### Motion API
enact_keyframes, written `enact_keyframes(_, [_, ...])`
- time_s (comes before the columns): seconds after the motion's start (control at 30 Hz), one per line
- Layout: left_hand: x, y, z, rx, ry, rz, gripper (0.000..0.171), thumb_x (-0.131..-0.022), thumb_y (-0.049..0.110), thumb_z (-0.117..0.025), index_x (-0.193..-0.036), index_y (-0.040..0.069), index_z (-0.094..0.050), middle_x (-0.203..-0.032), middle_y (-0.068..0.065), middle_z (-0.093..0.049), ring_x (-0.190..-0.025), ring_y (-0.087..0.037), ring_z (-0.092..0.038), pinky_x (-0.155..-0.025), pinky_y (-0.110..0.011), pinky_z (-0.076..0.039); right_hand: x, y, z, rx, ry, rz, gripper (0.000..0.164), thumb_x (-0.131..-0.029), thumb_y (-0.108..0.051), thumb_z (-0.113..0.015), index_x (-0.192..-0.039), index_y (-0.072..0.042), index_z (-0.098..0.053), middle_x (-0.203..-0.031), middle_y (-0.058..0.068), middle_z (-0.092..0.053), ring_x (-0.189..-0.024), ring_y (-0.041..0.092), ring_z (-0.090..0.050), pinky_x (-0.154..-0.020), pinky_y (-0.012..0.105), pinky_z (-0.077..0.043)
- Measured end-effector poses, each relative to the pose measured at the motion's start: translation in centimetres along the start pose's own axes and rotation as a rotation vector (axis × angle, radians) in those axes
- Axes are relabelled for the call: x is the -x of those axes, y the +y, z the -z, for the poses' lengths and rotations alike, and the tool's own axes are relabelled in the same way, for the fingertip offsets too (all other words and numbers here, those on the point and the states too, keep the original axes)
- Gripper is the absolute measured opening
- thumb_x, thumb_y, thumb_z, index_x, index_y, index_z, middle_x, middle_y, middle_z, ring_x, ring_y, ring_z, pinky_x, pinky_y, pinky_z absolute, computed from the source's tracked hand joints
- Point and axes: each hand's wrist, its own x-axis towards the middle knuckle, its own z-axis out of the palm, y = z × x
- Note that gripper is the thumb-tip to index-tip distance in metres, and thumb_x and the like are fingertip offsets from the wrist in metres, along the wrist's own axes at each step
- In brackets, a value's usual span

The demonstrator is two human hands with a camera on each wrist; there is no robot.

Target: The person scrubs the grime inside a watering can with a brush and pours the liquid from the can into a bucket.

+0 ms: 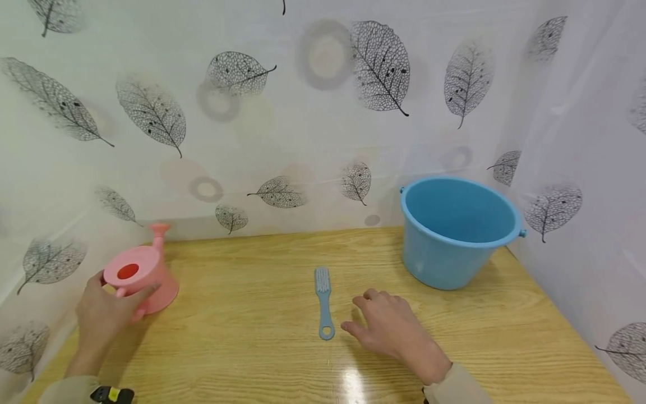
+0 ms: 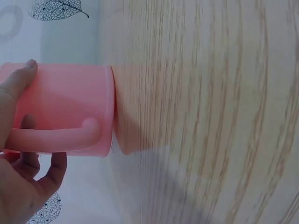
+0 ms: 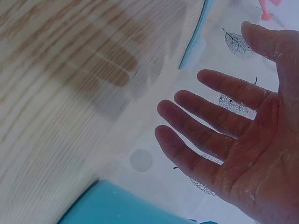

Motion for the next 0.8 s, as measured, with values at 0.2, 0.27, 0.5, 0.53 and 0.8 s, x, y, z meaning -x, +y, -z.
enact_keyframes(0.2, [0.5,0.5,-0.9,0.046,0.069,-0.086,0.106,-0.079,0.038,-0.088,-0.155,-0.005,-0.029,-0.152,-0.032,-0.043,-0.136,-0.049,-0.044,-0.113,-0.067,-0.040,0.1,-0.2,0.2,0.000,0.002,0.009,0.053,-0.091,-0.055,-0.069,-0.121,-0.012,-0.073,-0.118,0.011,-0.073,-0.099,0.031,-0.073,-0.074,0.048,-0.063])
enact_keyframes(0.27, [0.7,0.7,-1.1,0.060,0.088,-0.107,0.105,-0.078,0.036,-0.089,-0.154,-0.005,-0.031,-0.151,-0.032,-0.045,-0.135,-0.049,-0.045,-0.113,-0.067,-0.040,0.1,-0.2,0.2,0.006,0.006,0.011,0.053,-0.091,-0.055,-0.069,-0.121,-0.012,-0.073,-0.118,0.011,-0.073,-0.099,0.031,-0.073,-0.074,0.048,-0.063])
enact_keyframes(0.5, [1.3,1.0,-1.8,0.135,0.133,-0.173,0.101,-0.072,0.025,-0.094,-0.151,-0.005,-0.038,-0.147,-0.032,-0.049,-0.133,-0.049,-0.048,-0.112,-0.067,-0.041,0.0,-0.1,-0.2,0.013,0.025,0.025,0.050,-0.091,-0.051,-0.071,-0.120,-0.011,-0.073,-0.117,0.012,-0.073,-0.098,0.030,-0.073,-0.074,0.046,-0.064])
enact_keyframes(0.53, [1.4,1.1,-1.9,0.135,0.135,-0.181,0.100,-0.072,0.025,-0.094,-0.151,-0.005,-0.039,-0.147,-0.032,-0.050,-0.132,-0.048,-0.048,-0.112,-0.066,-0.042,0.0,-0.1,-0.2,0.013,0.026,0.027,0.049,-0.091,-0.051,-0.071,-0.120,-0.011,-0.073,-0.116,0.012,-0.074,-0.097,0.030,-0.073,-0.074,0.046,-0.064])
enact_keyframes(0.8, [2.7,2.8,-2.5,0.142,0.178,-0.244,0.097,-0.069,0.026,-0.096,-0.147,-0.001,-0.046,-0.142,-0.024,-0.057,-0.117,-0.035,-0.053,-0.082,-0.021,-0.042,0.0,-0.4,-0.3,0.007,0.004,0.033,0.052,-0.091,-0.054,-0.069,-0.120,-0.011,-0.073,-0.118,0.011,-0.073,-0.099,0.030,-0.073,-0.073,0.047,-0.063])
